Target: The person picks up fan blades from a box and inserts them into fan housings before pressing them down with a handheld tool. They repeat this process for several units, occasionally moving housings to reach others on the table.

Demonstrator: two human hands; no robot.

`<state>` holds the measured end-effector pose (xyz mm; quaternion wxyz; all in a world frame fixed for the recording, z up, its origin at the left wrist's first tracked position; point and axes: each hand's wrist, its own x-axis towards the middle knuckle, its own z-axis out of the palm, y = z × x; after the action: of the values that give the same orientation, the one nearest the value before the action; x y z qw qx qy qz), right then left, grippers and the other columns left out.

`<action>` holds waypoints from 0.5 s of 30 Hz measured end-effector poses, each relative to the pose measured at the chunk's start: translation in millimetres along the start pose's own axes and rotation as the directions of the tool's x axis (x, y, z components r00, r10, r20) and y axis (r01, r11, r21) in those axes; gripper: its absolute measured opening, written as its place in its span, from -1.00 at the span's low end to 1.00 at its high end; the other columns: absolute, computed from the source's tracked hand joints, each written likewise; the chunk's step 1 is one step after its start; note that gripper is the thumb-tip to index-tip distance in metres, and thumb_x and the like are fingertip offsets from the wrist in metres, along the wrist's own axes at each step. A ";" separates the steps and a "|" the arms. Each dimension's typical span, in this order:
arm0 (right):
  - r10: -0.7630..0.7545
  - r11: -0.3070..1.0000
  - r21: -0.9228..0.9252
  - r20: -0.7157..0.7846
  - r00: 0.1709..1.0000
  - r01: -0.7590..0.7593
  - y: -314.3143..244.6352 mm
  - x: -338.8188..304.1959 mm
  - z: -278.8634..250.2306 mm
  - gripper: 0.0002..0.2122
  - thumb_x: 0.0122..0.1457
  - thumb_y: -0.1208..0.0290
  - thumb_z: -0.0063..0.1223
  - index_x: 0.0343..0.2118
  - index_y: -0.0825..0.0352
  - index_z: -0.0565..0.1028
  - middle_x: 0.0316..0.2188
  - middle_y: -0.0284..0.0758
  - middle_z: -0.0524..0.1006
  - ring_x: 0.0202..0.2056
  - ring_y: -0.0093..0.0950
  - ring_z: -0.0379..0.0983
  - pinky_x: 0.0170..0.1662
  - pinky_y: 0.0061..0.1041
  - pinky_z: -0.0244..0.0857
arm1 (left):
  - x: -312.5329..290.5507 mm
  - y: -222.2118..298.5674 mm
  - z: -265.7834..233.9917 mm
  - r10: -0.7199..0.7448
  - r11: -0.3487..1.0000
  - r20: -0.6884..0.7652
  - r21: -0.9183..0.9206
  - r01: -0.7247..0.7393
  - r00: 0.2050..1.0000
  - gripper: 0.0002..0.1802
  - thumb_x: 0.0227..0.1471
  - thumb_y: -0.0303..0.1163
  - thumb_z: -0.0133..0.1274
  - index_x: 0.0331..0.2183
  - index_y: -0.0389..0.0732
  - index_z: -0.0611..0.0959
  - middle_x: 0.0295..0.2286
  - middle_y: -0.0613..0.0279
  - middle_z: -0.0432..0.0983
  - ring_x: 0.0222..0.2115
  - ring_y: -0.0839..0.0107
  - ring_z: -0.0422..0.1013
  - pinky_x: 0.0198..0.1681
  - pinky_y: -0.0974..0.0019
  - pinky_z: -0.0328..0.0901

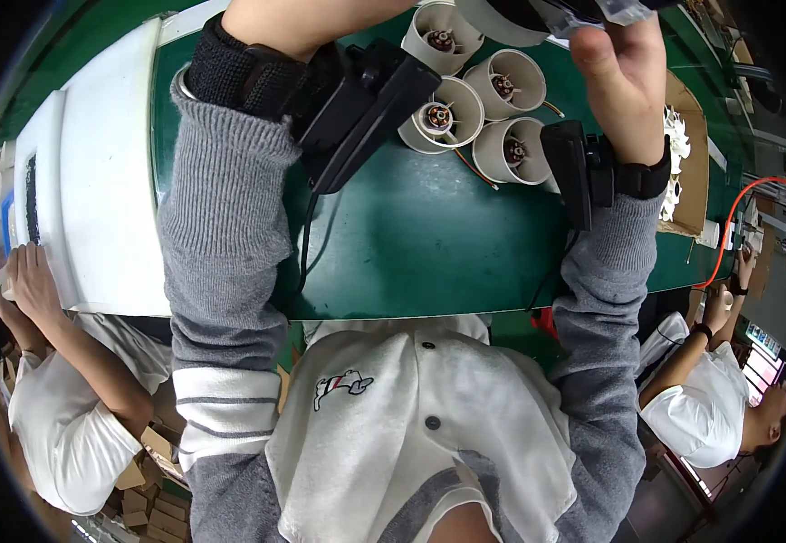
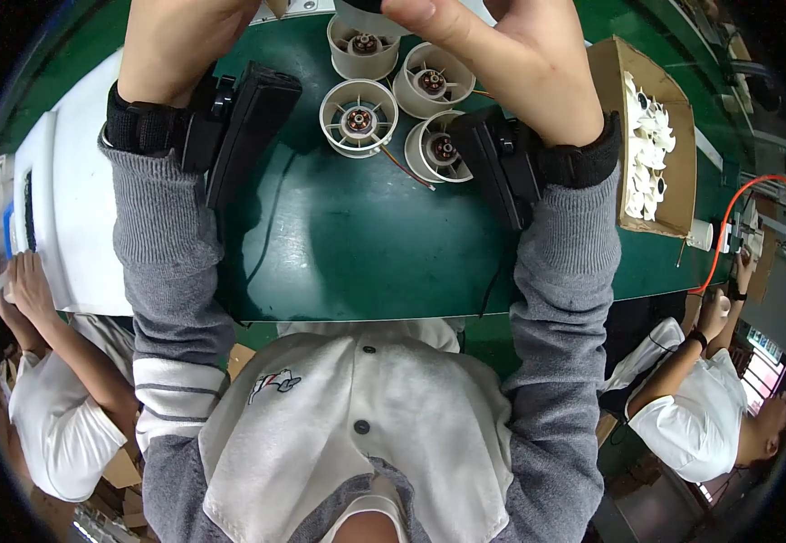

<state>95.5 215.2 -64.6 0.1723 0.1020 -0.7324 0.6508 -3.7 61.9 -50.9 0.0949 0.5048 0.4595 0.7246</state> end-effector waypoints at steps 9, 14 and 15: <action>0.010 0.983 -0.185 0.022 1.000 -0.006 1.5 -18.7 -13.0 -0.16 -0.10 -0.22 0.13 0.05 0.46 0.26 -0.02 -0.26 0.36 -0.01 -0.44 0.31 0.03 -0.46 0.20 | 1.4 -6.5 16.2 -0.016 0.991 0.098 -0.134 0.029 0.995 -0.37 -0.08 -0.45 0.20 0.03 -0.34 0.34 -0.13 0.17 0.41 -0.13 0.42 0.36 -0.05 0.37 0.27; 0.103 0.989 -0.104 0.001 0.995 -0.102 11.8 -23.0 -14.9 -0.09 -0.19 -0.33 0.09 0.03 0.46 0.30 -0.05 -0.27 0.38 -0.04 -0.45 0.32 0.00 -0.46 0.21 | -0.5 -4.9 18.7 -0.178 0.927 0.104 -0.315 0.202 0.979 -0.36 -0.08 -0.46 0.20 0.04 -0.33 0.33 -0.13 0.18 0.42 -0.13 0.41 0.36 -0.04 0.37 0.27; 0.113 0.990 -0.087 0.007 0.994 -0.112 11.7 -23.1 -15.1 -0.08 -0.21 -0.34 0.10 0.03 0.46 0.29 -0.05 -0.27 0.38 -0.04 -0.45 0.32 0.00 -0.46 0.21 | -1.3 9.0 23.9 -0.214 0.930 0.094 -0.284 0.233 0.972 -0.36 -0.08 -0.46 0.20 0.04 -0.33 0.33 -0.14 0.18 0.42 -0.13 0.41 0.36 -0.05 0.37 0.27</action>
<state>114.2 229.9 -82.8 0.1351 0.0569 -0.7656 0.6263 19.4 69.7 -43.3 0.2644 0.4517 0.3985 0.7531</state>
